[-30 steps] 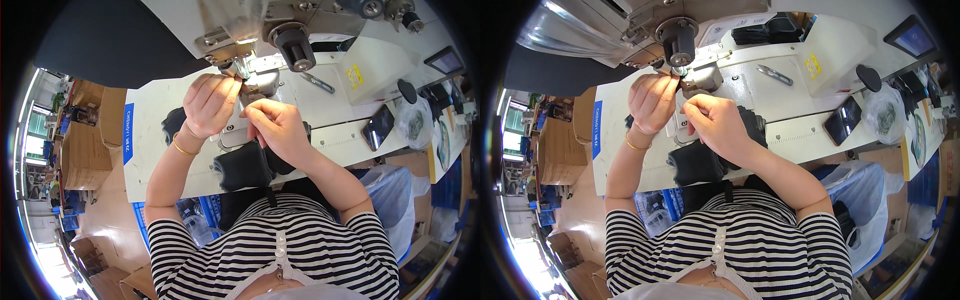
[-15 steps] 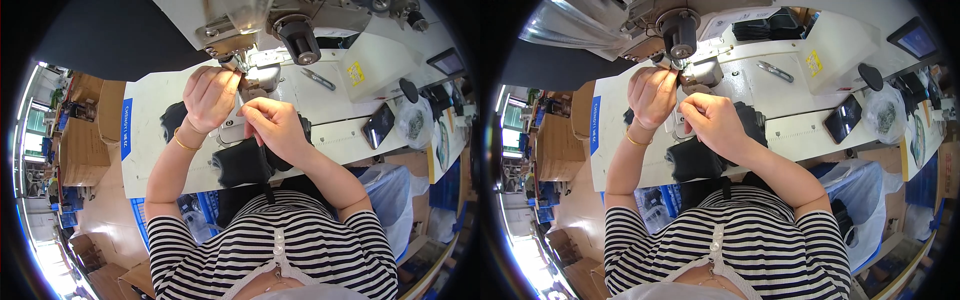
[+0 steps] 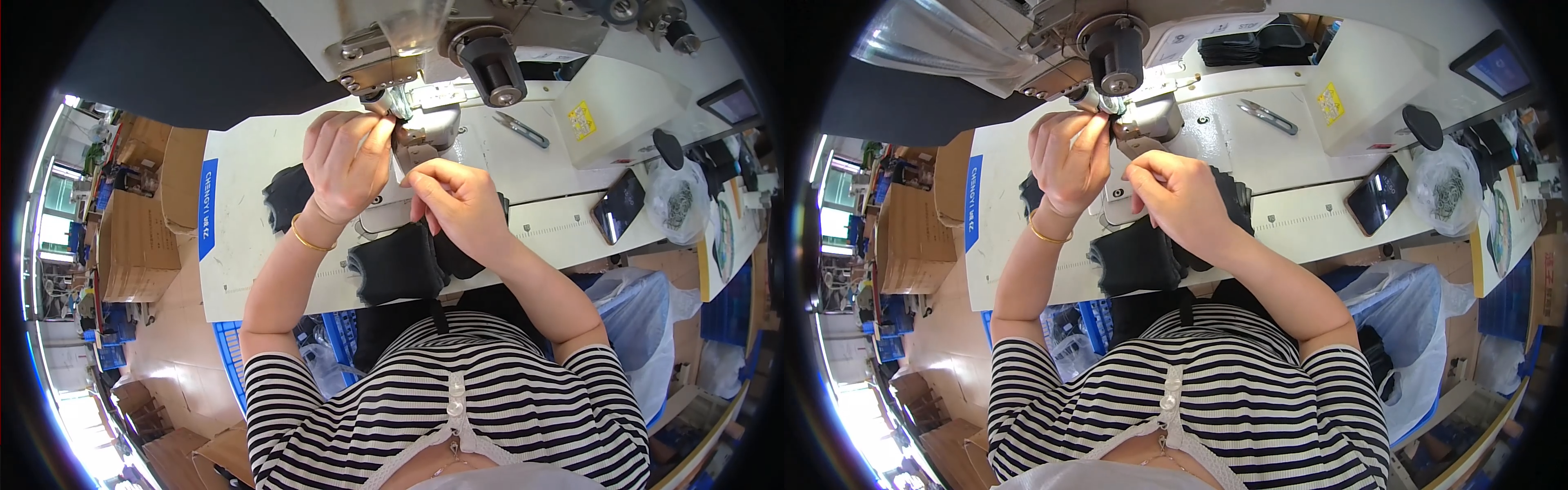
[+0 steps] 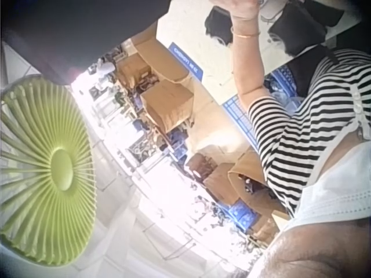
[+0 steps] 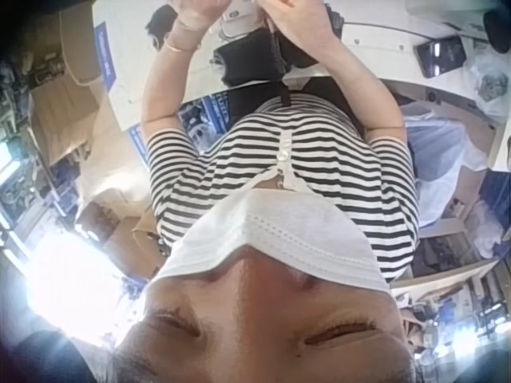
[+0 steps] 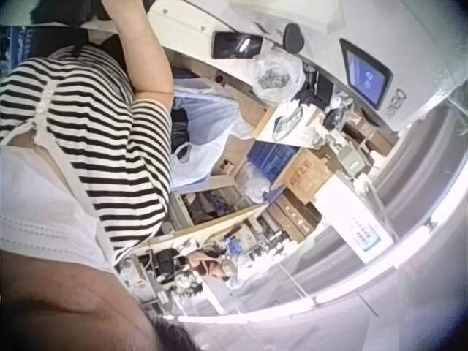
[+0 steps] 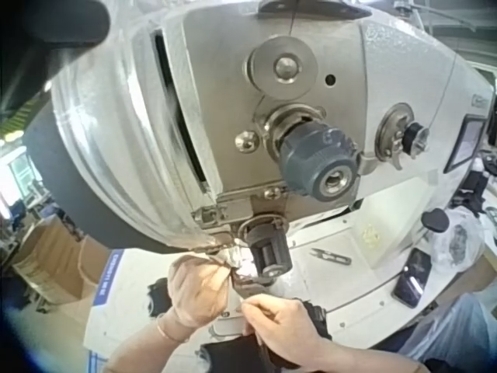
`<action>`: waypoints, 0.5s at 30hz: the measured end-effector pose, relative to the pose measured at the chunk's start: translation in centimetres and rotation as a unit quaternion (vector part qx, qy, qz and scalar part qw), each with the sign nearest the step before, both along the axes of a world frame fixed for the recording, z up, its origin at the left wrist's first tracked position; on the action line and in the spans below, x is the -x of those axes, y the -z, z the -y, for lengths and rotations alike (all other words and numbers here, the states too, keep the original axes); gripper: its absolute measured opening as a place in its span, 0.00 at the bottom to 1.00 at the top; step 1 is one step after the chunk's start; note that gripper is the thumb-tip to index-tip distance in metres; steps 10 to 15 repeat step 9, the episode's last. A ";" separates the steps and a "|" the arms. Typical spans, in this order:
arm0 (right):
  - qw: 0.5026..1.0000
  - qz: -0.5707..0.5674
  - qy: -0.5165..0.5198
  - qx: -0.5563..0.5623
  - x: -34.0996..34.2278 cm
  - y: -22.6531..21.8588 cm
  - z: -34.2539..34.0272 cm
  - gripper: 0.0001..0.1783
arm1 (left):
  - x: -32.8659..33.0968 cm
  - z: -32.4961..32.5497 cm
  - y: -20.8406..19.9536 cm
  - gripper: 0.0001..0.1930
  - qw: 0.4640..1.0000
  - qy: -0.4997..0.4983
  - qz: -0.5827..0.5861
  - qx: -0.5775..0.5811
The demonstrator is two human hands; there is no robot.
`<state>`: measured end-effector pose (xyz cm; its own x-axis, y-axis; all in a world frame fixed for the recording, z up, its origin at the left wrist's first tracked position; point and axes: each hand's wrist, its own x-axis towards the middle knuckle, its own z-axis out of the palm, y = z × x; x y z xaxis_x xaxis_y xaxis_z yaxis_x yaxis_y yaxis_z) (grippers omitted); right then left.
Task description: Sew together black fabric shoe components using an industrial sewing machine.
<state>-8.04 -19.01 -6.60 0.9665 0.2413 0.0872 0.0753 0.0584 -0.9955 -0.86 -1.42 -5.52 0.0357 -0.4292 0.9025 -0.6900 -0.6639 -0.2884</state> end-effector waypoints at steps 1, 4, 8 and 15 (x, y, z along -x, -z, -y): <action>1.000 0.000 -0.001 0.000 0.1 0.4 0.3 0.13 | 0.1 0.0 0.4 0.17 0.999 0.007 -0.027 0.031; 0.979 0.129 0.132 0.088 0.2 3.0 2.2 0.11 | 0.9 0.7 1.4 0.20 0.971 -0.057 -0.188 0.138; 0.868 0.246 0.218 0.373 1.3 5.6 4.8 0.26 | 0.4 0.1 1.8 0.22 0.939 -0.096 -0.320 0.082; 0.850 0.242 0.211 0.416 1.6 5.7 4.9 0.29 | 0.0 0.1 2.0 0.21 0.933 -0.105 -0.339 0.059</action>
